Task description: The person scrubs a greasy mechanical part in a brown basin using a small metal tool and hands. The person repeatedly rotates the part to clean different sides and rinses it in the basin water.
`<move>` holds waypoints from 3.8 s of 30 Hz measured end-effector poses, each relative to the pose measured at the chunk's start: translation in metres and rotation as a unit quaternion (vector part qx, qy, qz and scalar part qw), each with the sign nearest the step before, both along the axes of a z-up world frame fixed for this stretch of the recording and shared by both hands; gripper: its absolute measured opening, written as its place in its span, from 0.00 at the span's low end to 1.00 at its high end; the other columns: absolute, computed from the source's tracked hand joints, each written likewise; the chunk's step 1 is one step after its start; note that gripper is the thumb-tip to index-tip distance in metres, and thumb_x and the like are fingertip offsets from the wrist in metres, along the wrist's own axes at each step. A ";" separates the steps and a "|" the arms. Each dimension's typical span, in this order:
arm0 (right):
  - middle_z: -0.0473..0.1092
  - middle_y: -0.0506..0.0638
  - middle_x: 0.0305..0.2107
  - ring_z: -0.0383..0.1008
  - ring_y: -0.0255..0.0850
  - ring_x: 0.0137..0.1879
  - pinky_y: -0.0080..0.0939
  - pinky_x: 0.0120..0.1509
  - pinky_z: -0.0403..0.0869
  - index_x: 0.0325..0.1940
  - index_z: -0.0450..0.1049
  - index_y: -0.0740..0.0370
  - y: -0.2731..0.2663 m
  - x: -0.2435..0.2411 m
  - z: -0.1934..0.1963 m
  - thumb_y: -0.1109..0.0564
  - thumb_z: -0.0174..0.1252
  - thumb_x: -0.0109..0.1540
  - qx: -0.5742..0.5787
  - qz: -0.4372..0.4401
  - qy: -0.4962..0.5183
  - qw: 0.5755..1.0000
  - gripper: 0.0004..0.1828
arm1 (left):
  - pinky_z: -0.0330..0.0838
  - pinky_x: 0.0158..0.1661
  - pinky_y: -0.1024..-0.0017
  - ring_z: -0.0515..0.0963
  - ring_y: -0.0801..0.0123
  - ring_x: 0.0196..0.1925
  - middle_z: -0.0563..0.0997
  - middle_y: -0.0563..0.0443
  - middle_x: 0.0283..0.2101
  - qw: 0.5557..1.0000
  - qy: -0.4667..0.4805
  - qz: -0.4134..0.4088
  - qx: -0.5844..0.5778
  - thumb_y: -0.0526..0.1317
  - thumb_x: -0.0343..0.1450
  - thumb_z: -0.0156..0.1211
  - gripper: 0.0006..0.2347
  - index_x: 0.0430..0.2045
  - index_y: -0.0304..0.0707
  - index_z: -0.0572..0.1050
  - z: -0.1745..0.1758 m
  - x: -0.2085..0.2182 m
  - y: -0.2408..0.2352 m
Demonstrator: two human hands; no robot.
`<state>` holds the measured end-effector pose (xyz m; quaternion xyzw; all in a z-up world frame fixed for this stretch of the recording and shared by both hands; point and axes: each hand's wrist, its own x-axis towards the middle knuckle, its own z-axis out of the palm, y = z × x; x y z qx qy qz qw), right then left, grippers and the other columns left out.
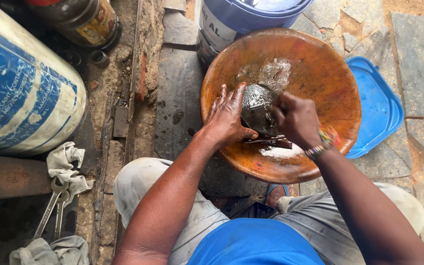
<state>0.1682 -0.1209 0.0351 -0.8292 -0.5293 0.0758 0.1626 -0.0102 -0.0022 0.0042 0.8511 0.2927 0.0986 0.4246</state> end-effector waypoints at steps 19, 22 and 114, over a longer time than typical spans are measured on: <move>0.74 0.60 0.35 0.74 0.55 0.45 0.53 0.49 0.73 0.43 0.80 0.63 -0.032 0.051 -0.057 0.52 0.71 0.55 -0.042 -0.010 -0.075 0.996 0.17 | 0.39 0.73 0.47 0.41 0.42 0.79 0.51 0.32 0.75 0.999 -0.029 0.002 0.030 0.41 0.55 0.83 0.59 0.73 0.36 0.36 -0.020 0.007 0.003; 0.72 0.58 0.35 0.75 0.55 0.45 0.52 0.49 0.74 0.36 0.75 0.66 -0.032 0.052 -0.063 0.57 0.67 0.51 -0.049 0.062 -0.012 0.997 0.14 | 0.42 0.70 0.47 0.44 0.42 0.77 0.50 0.31 0.75 0.998 -0.057 0.015 0.005 0.43 0.50 0.84 0.60 0.71 0.36 0.37 -0.022 0.010 0.002; 0.73 0.52 0.35 0.70 0.48 0.44 0.53 0.56 0.71 0.43 0.84 0.52 0.063 0.031 0.034 0.53 0.68 0.62 0.105 0.136 -0.139 0.975 0.06 | 0.52 0.72 0.58 0.53 0.40 0.76 0.51 0.25 0.73 0.992 -0.111 -0.004 -0.057 0.49 0.50 0.85 0.64 0.73 0.30 0.35 -0.007 0.064 0.044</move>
